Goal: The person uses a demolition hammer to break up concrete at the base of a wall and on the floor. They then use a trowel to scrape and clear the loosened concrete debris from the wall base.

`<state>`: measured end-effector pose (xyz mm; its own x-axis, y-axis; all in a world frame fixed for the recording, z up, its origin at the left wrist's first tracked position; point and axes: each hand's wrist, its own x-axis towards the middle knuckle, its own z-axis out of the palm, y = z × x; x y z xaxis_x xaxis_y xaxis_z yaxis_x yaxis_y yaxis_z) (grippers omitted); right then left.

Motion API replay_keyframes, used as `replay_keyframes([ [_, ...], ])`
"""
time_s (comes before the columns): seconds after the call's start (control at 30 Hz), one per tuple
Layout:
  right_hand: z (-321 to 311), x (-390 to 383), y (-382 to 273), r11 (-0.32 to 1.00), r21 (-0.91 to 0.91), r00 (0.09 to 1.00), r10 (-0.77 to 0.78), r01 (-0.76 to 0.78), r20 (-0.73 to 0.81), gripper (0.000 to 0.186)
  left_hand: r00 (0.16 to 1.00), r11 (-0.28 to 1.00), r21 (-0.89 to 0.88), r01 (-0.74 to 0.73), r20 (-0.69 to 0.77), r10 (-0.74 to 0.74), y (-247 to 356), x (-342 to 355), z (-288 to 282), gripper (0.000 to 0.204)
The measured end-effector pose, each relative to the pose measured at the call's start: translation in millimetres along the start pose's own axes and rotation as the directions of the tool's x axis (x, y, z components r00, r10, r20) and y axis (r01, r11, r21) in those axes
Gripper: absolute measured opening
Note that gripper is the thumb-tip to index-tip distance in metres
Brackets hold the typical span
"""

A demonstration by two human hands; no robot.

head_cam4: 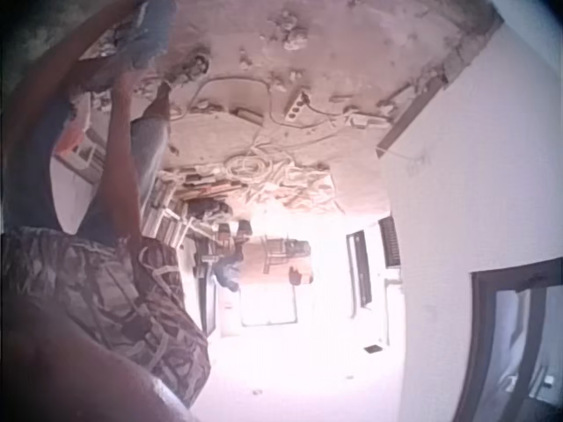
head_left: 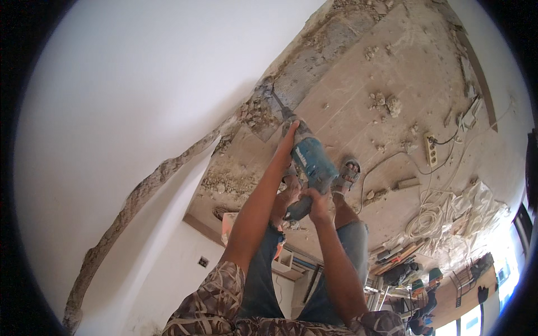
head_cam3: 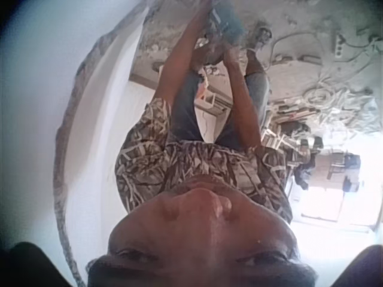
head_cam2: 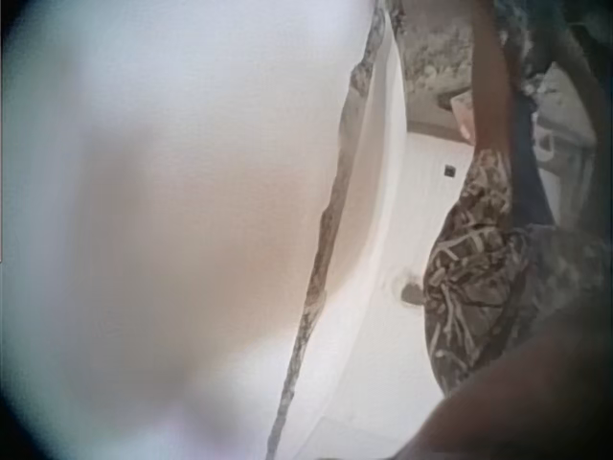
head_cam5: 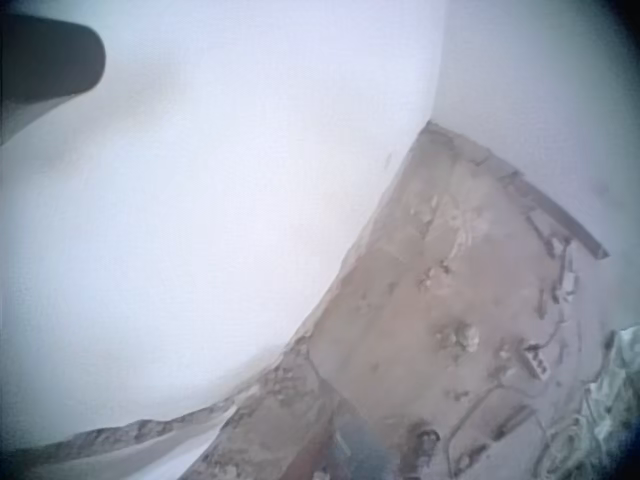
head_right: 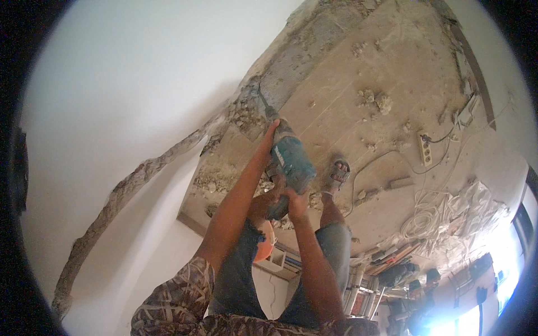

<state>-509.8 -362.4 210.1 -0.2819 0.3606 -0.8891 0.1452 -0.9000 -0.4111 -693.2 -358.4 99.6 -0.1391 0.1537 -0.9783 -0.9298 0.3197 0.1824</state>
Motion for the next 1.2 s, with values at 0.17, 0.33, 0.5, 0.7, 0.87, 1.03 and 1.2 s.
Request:
replay_keyframes([
  [0.17,-13,6,-31,0.971,-0.199,0.989,-0.118,0.133,0.084,0.062,0.984,0.988,-0.157,0.005,0.177,0.023,9,-4,16,0.077],
  [0.33,-46,-29,-47,0.825,-0.547,0.984,-0.058,0.144,0.170,0.089,0.992,0.917,-0.396,0.037,0.127,0.014,-18,-73,20,0.074],
  [0.5,-40,-70,-33,0.828,-0.525,0.966,-0.073,0.198,0.249,0.088,0.984,0.867,-0.489,0.098,0.177,-0.011,-31,-123,0,0.064],
  [0.7,-15,-104,-21,0.848,-0.478,0.972,-0.173,0.230,0.161,0.089,0.975,0.898,-0.417,0.142,0.217,-0.053,-50,-114,-5,0.058],
  [0.87,-1,-97,-42,0.863,-0.476,0.983,-0.110,0.168,0.147,0.087,0.971,0.907,-0.405,0.117,0.239,-0.019,-46,-101,-2,0.056],
  [1.03,37,-90,-61,0.771,-0.535,0.939,-0.289,0.344,0.187,0.084,0.962,0.928,-0.348,0.134,0.272,-0.037,-21,-86,-13,0.063],
  [1.2,74,-90,-64,0.816,-0.490,0.950,-0.295,0.306,0.102,0.090,0.913,0.928,-0.343,0.143,0.409,0.010,4,-74,-29,0.056],
])
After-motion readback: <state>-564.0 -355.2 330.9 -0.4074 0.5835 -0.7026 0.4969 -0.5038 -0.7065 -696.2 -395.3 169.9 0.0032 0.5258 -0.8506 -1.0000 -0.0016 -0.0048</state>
